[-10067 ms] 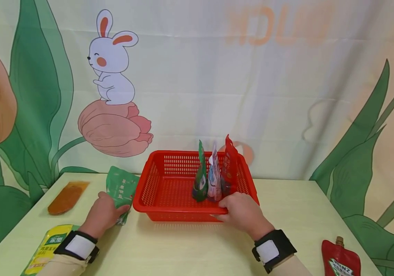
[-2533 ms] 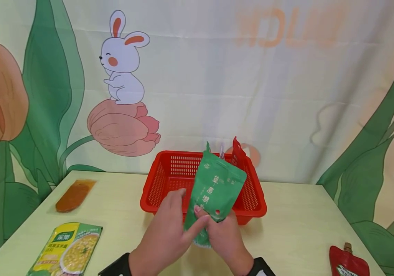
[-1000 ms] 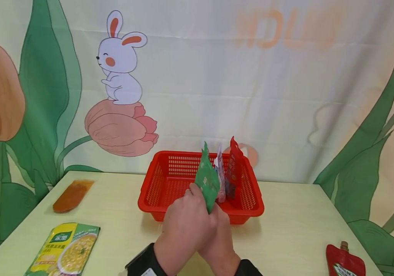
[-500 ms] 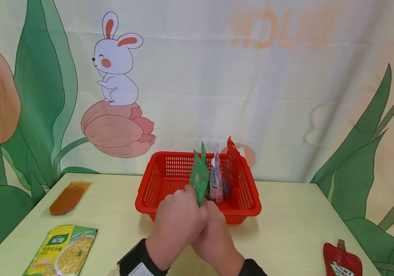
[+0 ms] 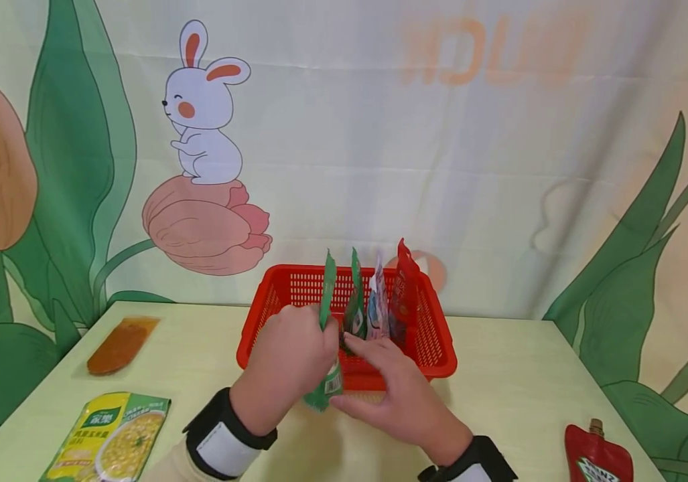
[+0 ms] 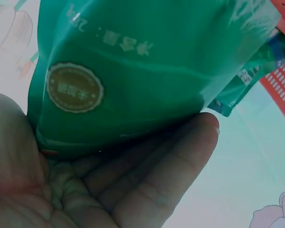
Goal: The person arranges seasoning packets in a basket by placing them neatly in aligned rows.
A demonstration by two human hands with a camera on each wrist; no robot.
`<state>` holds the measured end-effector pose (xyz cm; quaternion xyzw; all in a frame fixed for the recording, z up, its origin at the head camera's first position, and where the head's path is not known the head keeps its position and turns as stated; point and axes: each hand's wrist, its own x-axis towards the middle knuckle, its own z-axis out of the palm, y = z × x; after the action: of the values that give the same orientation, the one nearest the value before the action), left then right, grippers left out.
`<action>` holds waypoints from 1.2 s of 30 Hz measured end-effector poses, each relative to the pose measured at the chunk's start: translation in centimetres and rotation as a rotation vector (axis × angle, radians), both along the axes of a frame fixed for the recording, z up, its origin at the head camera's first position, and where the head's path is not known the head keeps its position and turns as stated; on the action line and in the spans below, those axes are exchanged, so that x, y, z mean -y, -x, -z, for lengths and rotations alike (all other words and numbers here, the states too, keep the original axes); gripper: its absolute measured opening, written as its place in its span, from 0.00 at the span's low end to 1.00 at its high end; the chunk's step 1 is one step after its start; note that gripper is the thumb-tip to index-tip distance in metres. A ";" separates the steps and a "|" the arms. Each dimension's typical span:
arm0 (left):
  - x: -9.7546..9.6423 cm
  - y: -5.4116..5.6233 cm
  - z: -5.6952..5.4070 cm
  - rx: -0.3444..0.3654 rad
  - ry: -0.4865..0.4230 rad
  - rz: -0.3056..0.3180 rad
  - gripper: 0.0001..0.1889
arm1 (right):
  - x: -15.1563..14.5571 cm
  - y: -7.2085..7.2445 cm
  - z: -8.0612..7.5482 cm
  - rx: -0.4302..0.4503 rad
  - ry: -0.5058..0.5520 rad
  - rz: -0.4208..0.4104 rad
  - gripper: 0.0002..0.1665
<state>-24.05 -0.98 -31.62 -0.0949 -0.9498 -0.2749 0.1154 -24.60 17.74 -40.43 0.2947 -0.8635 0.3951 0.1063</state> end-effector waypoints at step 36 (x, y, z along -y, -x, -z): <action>1.6 2.9 -0.9 0.127 -0.080 -0.023 0.22 | -5.8 5.9 1.9 -0.092 -0.533 0.092 0.09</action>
<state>-26.94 -2.59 -30.77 -0.0615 -0.9444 -0.3170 0.0619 -30.51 23.49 -42.28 0.2905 -0.9438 0.1349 0.0820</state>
